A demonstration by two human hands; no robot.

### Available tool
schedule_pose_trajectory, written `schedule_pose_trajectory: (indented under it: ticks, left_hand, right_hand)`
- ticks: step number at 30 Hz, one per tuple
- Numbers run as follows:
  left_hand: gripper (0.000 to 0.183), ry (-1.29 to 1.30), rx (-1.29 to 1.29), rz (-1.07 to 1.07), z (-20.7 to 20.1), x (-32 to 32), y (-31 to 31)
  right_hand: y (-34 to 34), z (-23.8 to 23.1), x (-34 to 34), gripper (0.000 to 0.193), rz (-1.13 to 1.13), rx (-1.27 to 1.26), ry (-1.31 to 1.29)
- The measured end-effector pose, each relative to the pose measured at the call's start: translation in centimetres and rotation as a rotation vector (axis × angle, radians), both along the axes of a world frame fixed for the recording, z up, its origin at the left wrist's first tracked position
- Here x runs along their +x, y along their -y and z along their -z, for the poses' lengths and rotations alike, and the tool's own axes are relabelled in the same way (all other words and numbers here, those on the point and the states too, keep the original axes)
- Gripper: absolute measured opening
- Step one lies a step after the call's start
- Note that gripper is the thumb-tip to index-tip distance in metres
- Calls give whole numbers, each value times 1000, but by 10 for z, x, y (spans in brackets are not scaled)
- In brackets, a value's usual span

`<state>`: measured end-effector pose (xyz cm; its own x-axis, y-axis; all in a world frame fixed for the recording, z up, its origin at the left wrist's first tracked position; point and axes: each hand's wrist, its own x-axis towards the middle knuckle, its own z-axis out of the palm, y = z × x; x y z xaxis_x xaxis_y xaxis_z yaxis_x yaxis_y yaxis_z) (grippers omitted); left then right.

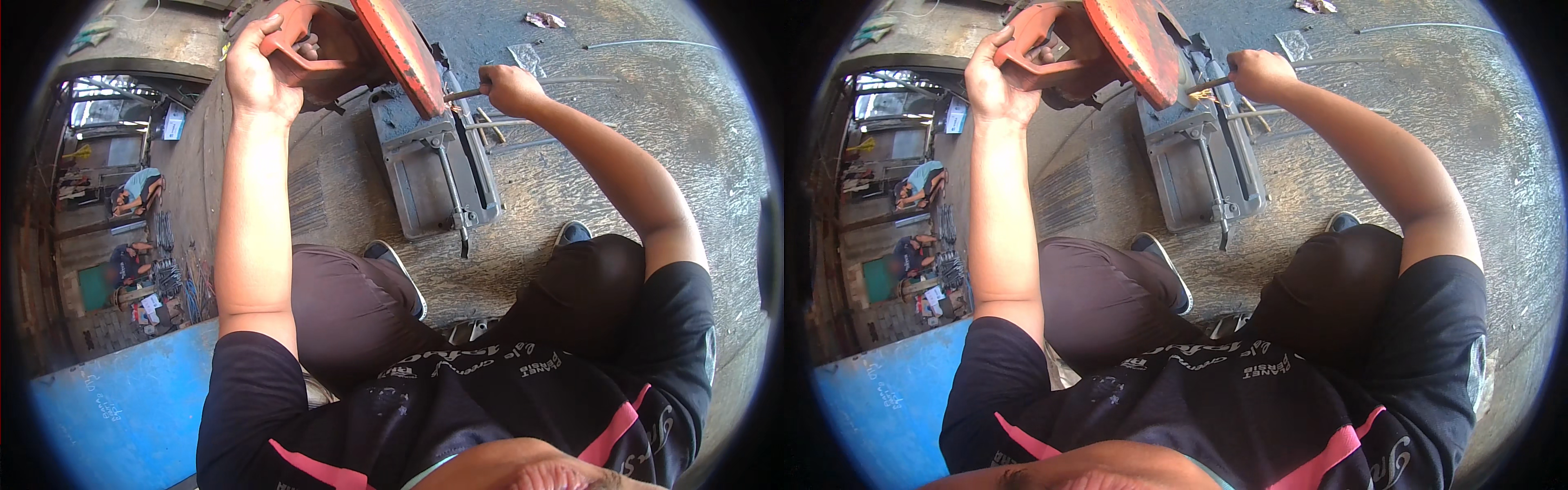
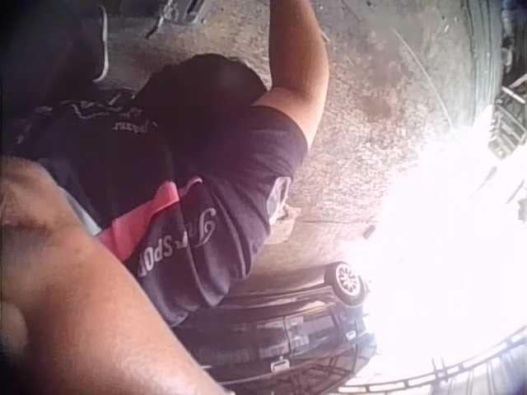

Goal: Cutting metal bars using a chop saw.

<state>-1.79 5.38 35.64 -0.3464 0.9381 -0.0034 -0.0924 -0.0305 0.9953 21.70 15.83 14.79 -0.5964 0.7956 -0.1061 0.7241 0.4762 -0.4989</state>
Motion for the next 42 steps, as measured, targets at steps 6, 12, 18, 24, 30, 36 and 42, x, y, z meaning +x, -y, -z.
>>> schedule_pose_trajectory:
  ticks: [6,12,18,24,30,36,42]
  left_hand:
    - [42,-9,17,-40,-4,1,-1]
    - [34,7,71,-74,2,13,-3]
    - [36,-3,19,-114,0,8,-1]
    - [33,96,43,-97,7,0,-3]
    - [45,-694,438,-607,-12,18,13]
    - [31,-268,460,464,-63,50,105]
    - [24,-271,444,452,-73,48,146]
  right_hand:
    - [-2,-4,0,19,0,-1,5]
    - [-8,9,9,18,-37,-101,-52]
    - [-10,-9,72,14,-384,-603,-414]
    - [34,-112,78,26,-338,-1111,-925]
    - [90,-193,32,28,-349,-1155,-1225]
    - [152,-237,-7,27,-328,-1030,-1316]
    - [192,-241,-28,34,-396,-1106,-1324]
